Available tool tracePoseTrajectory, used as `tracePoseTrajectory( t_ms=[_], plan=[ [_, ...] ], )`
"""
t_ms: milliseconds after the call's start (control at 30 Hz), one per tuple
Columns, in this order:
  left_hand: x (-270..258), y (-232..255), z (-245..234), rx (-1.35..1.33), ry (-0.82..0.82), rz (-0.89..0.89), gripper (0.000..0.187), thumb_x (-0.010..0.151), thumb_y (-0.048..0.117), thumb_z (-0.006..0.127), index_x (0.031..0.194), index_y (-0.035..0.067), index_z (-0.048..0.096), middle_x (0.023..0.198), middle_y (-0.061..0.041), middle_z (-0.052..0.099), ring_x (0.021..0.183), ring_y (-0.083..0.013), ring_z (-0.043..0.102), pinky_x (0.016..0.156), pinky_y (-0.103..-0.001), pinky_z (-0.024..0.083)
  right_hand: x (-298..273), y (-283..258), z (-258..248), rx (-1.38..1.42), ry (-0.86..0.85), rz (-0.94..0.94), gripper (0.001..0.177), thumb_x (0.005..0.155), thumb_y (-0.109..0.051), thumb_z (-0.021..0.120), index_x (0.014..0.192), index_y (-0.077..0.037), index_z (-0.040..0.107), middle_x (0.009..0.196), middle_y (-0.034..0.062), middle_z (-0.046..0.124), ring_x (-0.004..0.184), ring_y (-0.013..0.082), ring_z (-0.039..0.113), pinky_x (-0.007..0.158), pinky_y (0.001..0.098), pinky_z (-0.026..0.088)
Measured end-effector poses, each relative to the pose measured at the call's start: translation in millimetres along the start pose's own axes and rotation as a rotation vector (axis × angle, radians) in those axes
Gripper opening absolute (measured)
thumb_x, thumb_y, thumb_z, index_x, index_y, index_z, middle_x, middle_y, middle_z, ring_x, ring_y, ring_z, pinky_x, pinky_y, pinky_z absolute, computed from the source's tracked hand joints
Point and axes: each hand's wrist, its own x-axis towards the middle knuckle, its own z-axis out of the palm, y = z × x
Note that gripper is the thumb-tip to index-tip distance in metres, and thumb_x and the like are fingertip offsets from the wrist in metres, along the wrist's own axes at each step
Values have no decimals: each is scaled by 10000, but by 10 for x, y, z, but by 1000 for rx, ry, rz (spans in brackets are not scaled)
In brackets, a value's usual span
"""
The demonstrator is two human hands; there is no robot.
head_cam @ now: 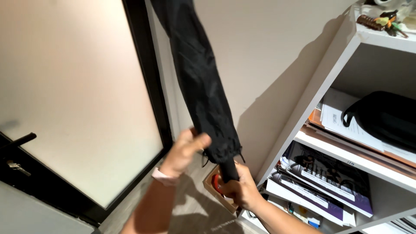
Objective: The person unboxes and packs a tripod by taking it out of a black bag, checking its components including a remote control, and then placing it back into the bag.
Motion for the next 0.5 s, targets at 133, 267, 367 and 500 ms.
tracePoseTrajectory(
  t_ms=[133,267,367,500],
  plan=[
    [184,520,158,-296,195,-73,578,832,392,734,1323,117,601,1165,-13,729,1057,-159,683,951,-372,501,-67,-38,23,1,-22,9,286,643,80,600,924,29,605,683,69,573,491,137,476,430,289,360],
    [221,482,365,-502,140,73,524,851,289,802,1297,105,597,1188,-30,713,1093,-172,686,999,-361,518,-55,-122,177,44,53,116,344,606,76,584,940,5,627,666,67,582,483,137,482,431,285,358],
    [175,295,440,-383,84,70,407,954,147,747,1283,-54,617,1151,-111,696,1031,-226,685,928,-386,544,7,-241,249,33,132,124,352,601,81,578,940,-3,615,642,72,569,457,138,463,410,289,345],
    [206,213,577,-399,113,17,305,943,70,687,1228,-22,628,1109,-75,703,998,-174,687,894,-343,562,101,-313,98,53,108,53,298,709,81,576,999,15,590,660,79,561,471,139,470,421,292,357]
  ],
)
